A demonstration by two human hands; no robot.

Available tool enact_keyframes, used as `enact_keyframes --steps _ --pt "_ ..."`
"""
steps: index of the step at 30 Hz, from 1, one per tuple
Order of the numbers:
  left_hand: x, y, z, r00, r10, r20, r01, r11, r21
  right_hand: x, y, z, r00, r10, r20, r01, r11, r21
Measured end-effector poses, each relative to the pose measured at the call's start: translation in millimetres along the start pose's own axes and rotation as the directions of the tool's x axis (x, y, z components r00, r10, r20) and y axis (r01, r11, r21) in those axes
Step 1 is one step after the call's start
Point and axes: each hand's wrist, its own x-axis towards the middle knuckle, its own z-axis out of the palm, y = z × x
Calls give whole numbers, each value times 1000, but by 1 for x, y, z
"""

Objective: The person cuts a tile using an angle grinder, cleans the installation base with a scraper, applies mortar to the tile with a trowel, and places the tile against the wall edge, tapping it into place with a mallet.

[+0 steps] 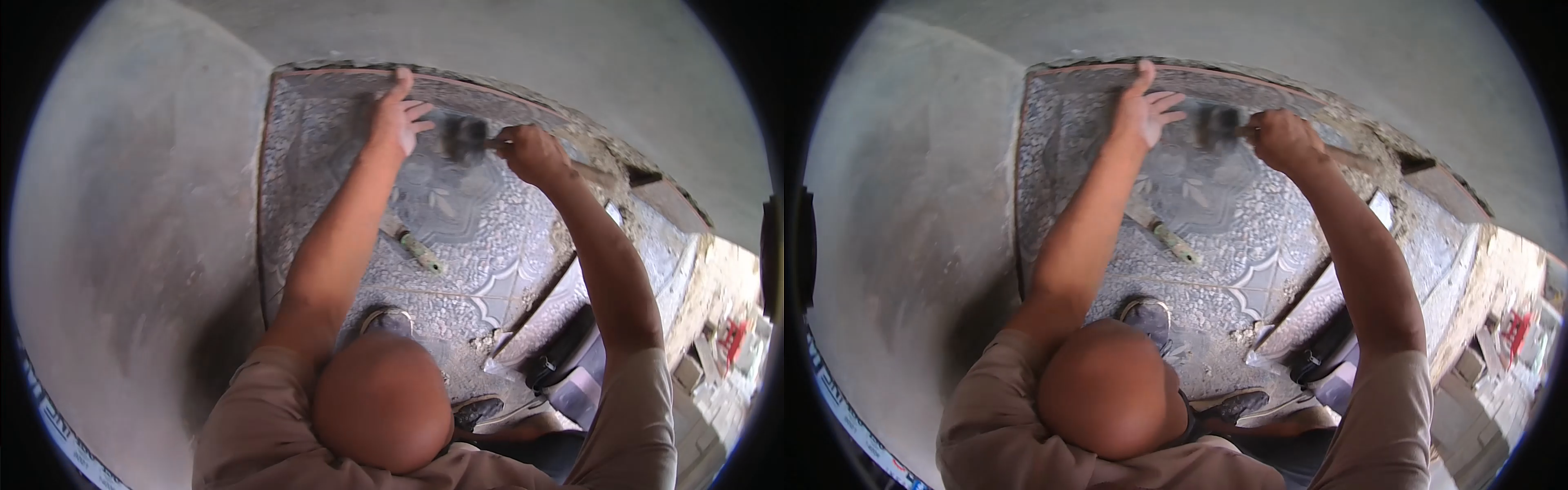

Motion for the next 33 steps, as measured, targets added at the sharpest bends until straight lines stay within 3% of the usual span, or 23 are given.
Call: enact_keyframes --steps 1,5,7,11,14,17,19,22,23,25,27,29,33 --pt "1 -1 0 1000 -18 -14 17 1000 -17 0 -4 2 995 77 -65 -76 997 19" --pt "-7 5 1 1000 -6 -3 6 999 31 -1 -3 12 999 18 -51 -13 996 90" --pt "-18 11 5 998 -46 -51 37 985 -169 -3 -2 13 998 -39 -49 43 996 72" --pt "-12 11 2 999 -42 -19 39 990 -133 5 0 16 995 -91 -49 95 993 74" --pt "-11 12 2 999 -39 -30 34 989 -145 13 0 16 996 9 -88 0 995 101" --pt "-13 12 2 999 -34 -25 30 990 -138 17 6 19 992 -123 -35 127 979 160" --pt "-15 14 5 999 -16 -31 11 990 -141 12 -3 18 997 -4 -77 16 987 158" --pt "-11 10 3 998 -37 -44 30 987 -155 12 5 29 997 -14 -81 30 981 193" --pt "-13 11 5 999 -27 -38 21 988 -151 6 0 23 993 90 -70 -75 977 201" --pt "-6 6 -3 999 -37 1 37 991 -126 5 15 35 992 74 -100 -52 978 202" --pt "-7 6 -3 1000 -10 29 9 999 36 -4 21 32 990 110 -88 -88 971 221" --pt "-3 4 0 1000 -11 15 9 994 112 -16 23 15 995 96 22 -98 985 144" --pt "-1 4 0 1000 24 17 -26 994 111 -19 50 20 979 189 -79 -177 975 137"
